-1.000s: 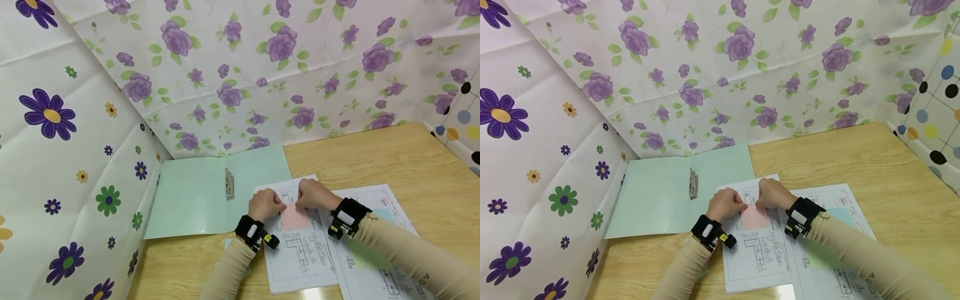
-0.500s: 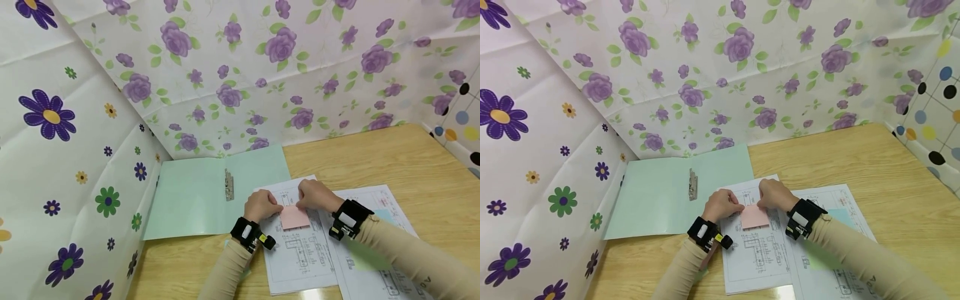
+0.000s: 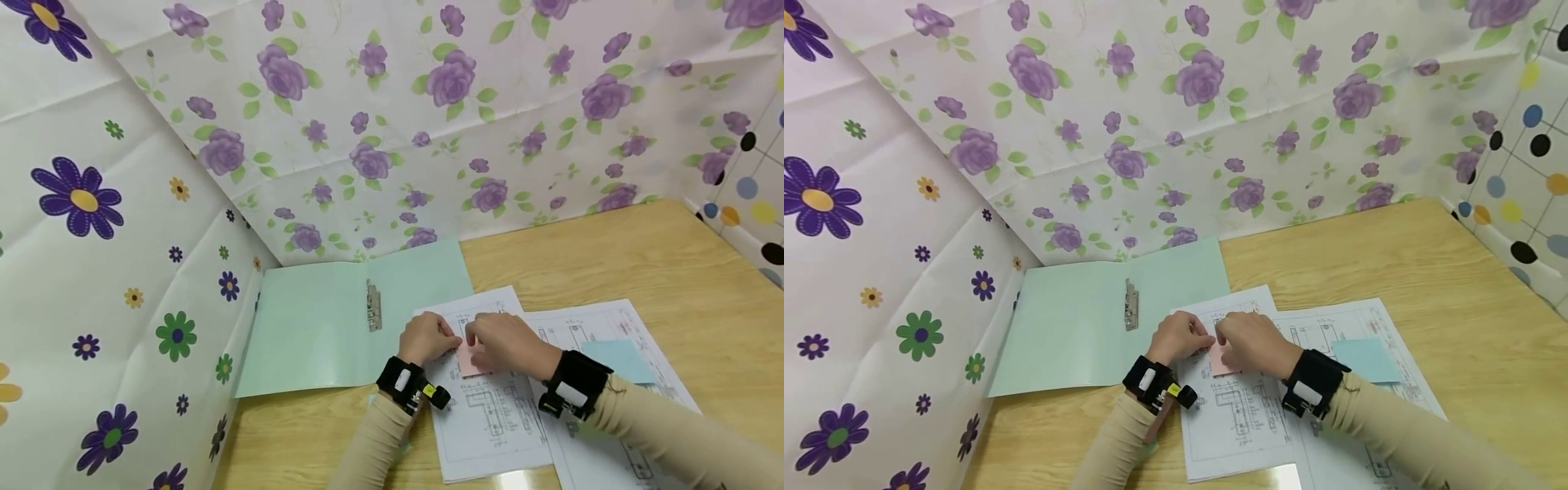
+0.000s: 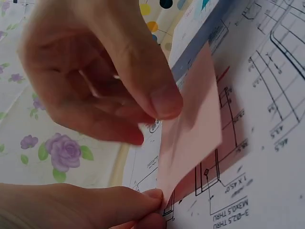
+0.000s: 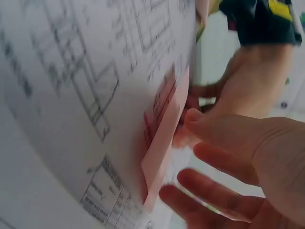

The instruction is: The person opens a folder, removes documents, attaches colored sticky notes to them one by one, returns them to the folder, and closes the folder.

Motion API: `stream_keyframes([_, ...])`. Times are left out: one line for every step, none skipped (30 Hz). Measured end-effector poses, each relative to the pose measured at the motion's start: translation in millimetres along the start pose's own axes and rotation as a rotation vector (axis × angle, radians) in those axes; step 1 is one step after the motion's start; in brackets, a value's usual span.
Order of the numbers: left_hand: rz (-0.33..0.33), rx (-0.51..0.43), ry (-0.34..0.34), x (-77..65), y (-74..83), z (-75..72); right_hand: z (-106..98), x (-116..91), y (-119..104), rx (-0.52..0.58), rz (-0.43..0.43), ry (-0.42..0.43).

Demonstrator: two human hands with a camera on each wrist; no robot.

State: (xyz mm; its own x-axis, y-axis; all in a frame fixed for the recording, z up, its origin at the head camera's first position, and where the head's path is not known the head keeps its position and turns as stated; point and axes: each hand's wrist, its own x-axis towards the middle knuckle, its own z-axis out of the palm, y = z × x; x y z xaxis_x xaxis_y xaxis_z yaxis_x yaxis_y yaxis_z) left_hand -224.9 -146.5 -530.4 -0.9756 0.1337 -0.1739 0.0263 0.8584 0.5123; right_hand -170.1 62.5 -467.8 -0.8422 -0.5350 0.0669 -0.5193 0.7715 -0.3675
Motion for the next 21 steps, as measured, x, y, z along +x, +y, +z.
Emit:
stream_keyframes([0.003, 0.005, 0.0, 0.5, -0.6, 0.2, 1.7, -1.0, -3.8, -0.032, -0.031, 0.005])
stream_keyframes([0.005, 0.008, 0.0, 0.9, -0.9, 0.3, 3.6, -2.1, -6.4, -0.057, -0.063, 0.01])
stream_keyframes([0.006, 0.006, -0.004, 1.2, -1.2, 0.4, 5.4, -3.5, -8.3, -0.076, -0.091, 0.011])
stream_keyframes([0.005, 0.005, -0.011, 1.5, -1.3, 0.6, 7.1, -5.4, -9.0, -0.091, -0.118, 0.015])
stream_keyframes([0.003, 0.003, -0.018, 1.8, -1.1, 1.1, 8.7, -7.0, -9.2, -0.093, -0.134, 0.013])
stream_keyframes([0.008, -0.004, -0.023, 2.0, -0.8, 1.3, 10.1, -8.6, -9.0, -0.087, -0.144, 0.011])
stream_keyframes([0.012, -0.006, -0.025, 2.4, -0.3, 1.5, 11.2, -10.1, -8.4, -0.088, -0.15, 0.012])
stream_keyframes([0.016, -0.005, -0.025, 2.6, 0.4, 1.5, 12.1, -11.3, -7.5, -0.091, -0.148, 0.012])
stream_keyframes([0.019, -0.004, -0.022, 3.0, 1.1, 1.6, 12.9, -12.3, -6.5, -0.097, -0.142, 0.014])
stream_keyframes([0.023, 0.001, -0.016, 3.2, 1.7, 1.5, 13.8, -12.8, -5.5, -0.104, -0.132, 0.016])
stream_keyframes([0.028, 0.009, -0.008, 3.3, 2.3, 1.4, 14.6, -12.7, -5.1, -0.111, -0.114, 0.014])
stream_keyframes([0.031, 0.011, -0.002, 3.5, 2.3, 1.5, 15.3, -13.0, -4.8, -0.118, -0.1, 0.013])
stream_keyframes([0.031, 0.02, 0.003, 3.2, 2.7, 1.3, 16.1, -13.2, -4.6, -0.126, -0.089, 0.011])
stream_keyframes([0.031, 0.026, 0.008, 2.5, 3.0, 1.4, 16.6, -13.8, -4.6, -0.132, -0.079, 0.009])
stream_keyframes([0.034, 0.03, 0.009, 1.5, 2.9, 1.6, 17.0, -14.6, -5.1, -0.14, -0.074, 0.009])
stream_keyframes([0.038, 0.033, 0.012, 0.2, 2.8, 2.0, 17.1, -15.8, -5.5, -0.145, -0.066, 0.008])
stream_keyframes([0.045, 0.04, 0.017, -1.3, 2.5, 2.4, 17.3, -17.1, -5.4, -0.154, -0.064, 0.015])
stream_keyframes([0.052, 0.04, 0.023, -2.8, 2.0, 2.9, 17.4, -18.4, -4.9, -0.171, -0.066, 0.025])
stream_keyframes([0.061, 0.047, 0.033, -4.2, 1.3, 3.4, 17.1, -19.9, -4.0, -0.186, -0.068, 0.038])
stream_keyframes([0.068, 0.051, 0.044, -5.6, 0.5, 4.0, 16.6, -21.2, -2.8, -0.198, -0.064, 0.049])
stream_keyframes([0.077, 0.055, 0.058, -7.3, -0.2, 4.3, 15.9, -22.6, -1.1, -0.211, -0.061, 0.061])
